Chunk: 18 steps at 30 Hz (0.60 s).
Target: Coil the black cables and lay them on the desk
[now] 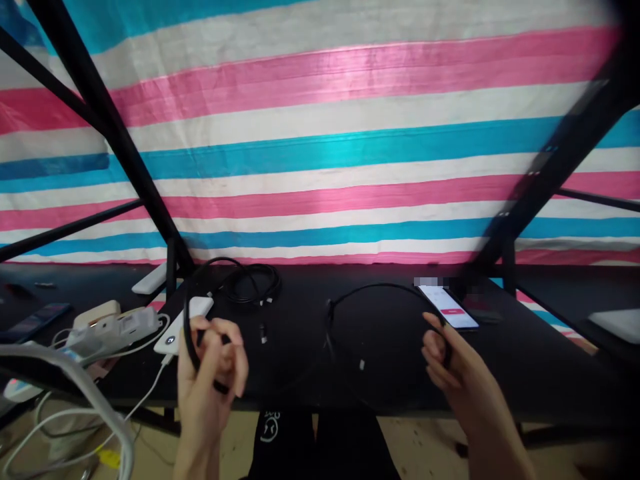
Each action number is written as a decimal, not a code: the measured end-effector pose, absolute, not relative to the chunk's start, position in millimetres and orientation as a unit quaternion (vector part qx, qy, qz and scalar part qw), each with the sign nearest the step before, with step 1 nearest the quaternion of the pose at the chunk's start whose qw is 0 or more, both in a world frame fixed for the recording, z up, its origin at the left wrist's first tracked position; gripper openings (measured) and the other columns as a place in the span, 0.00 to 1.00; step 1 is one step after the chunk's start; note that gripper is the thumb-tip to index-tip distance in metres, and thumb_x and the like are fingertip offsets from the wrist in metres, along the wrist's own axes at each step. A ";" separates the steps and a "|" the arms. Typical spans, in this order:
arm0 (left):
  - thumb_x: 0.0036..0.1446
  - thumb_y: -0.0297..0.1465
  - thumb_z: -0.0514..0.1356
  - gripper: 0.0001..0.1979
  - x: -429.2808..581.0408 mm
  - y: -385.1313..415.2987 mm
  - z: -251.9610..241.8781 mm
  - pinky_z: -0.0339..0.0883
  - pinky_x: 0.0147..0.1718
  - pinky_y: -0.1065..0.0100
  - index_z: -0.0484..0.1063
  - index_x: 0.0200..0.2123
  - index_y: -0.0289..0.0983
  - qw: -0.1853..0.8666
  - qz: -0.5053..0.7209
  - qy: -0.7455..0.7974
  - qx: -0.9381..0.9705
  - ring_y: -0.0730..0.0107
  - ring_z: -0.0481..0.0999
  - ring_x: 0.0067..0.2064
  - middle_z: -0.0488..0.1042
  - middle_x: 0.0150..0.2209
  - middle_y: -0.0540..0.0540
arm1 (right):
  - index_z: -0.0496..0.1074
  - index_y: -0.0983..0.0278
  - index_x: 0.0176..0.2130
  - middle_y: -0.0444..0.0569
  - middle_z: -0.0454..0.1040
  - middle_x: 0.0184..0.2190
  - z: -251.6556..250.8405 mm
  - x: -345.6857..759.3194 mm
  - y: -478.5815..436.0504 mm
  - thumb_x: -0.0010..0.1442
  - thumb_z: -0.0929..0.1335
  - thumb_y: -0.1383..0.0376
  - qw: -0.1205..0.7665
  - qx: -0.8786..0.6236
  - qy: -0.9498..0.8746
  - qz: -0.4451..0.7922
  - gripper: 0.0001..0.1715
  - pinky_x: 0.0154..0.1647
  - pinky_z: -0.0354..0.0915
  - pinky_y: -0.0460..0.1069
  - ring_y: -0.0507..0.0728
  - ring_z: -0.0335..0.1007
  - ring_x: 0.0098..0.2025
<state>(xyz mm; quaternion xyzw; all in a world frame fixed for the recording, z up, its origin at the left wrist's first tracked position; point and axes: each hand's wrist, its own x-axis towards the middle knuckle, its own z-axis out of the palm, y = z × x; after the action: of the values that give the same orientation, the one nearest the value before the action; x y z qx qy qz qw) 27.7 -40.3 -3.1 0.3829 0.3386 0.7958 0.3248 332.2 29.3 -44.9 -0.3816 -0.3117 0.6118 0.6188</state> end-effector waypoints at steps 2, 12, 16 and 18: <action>0.61 0.30 0.55 0.15 36.2 -36.4 -9.1 0.47 0.06 0.81 0.64 0.50 0.52 0.356 0.768 0.330 0.417 0.82 0.64 0.12 0.72 0.32 0.52 | 0.72 0.62 0.46 0.39 0.62 0.21 -34.5 308.6 27.8 0.60 0.67 0.52 0.589 -0.426 -0.420 0.543 0.19 0.12 0.42 0.38 0.42 0.42 0.14; 0.58 0.38 0.59 0.19 38.4 -23.2 -33.4 0.70 0.46 0.63 0.70 0.53 0.46 0.331 0.747 0.430 0.383 0.60 0.73 0.51 0.74 0.50 0.43 | 0.75 0.62 0.43 0.42 0.63 0.18 13.2 232.8 16.4 0.64 0.62 0.56 0.470 -0.381 -0.671 0.428 0.17 0.15 0.47 0.43 0.47 0.50 0.17; 0.59 0.40 0.58 0.21 31.0 -22.0 -32.1 0.73 0.35 0.69 0.67 0.56 0.51 0.427 0.735 0.408 0.333 0.71 0.77 0.35 0.75 0.49 0.45 | 0.74 0.60 0.43 0.44 0.67 0.25 9.7 222.8 33.2 0.61 0.66 0.59 0.534 -0.431 -0.652 0.323 0.12 0.24 0.60 0.44 0.51 0.63 0.26; 0.57 0.39 0.60 0.23 31.9 -22.4 -33.7 0.72 0.29 0.73 0.65 0.57 0.53 0.441 0.735 0.407 0.316 0.75 0.75 0.30 0.75 0.49 0.46 | 0.71 0.58 0.45 0.46 0.68 0.32 4.7 218.9 38.0 0.59 0.67 0.60 0.531 -0.446 -0.659 0.291 0.13 0.29 0.63 0.45 0.53 0.66 0.32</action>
<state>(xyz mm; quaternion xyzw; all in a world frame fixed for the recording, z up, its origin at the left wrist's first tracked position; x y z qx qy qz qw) 31.9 -22.4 -33.7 0.3161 0.4071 0.7346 0.4413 218.9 38.0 4.7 -0.4455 -0.6594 0.2907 0.5312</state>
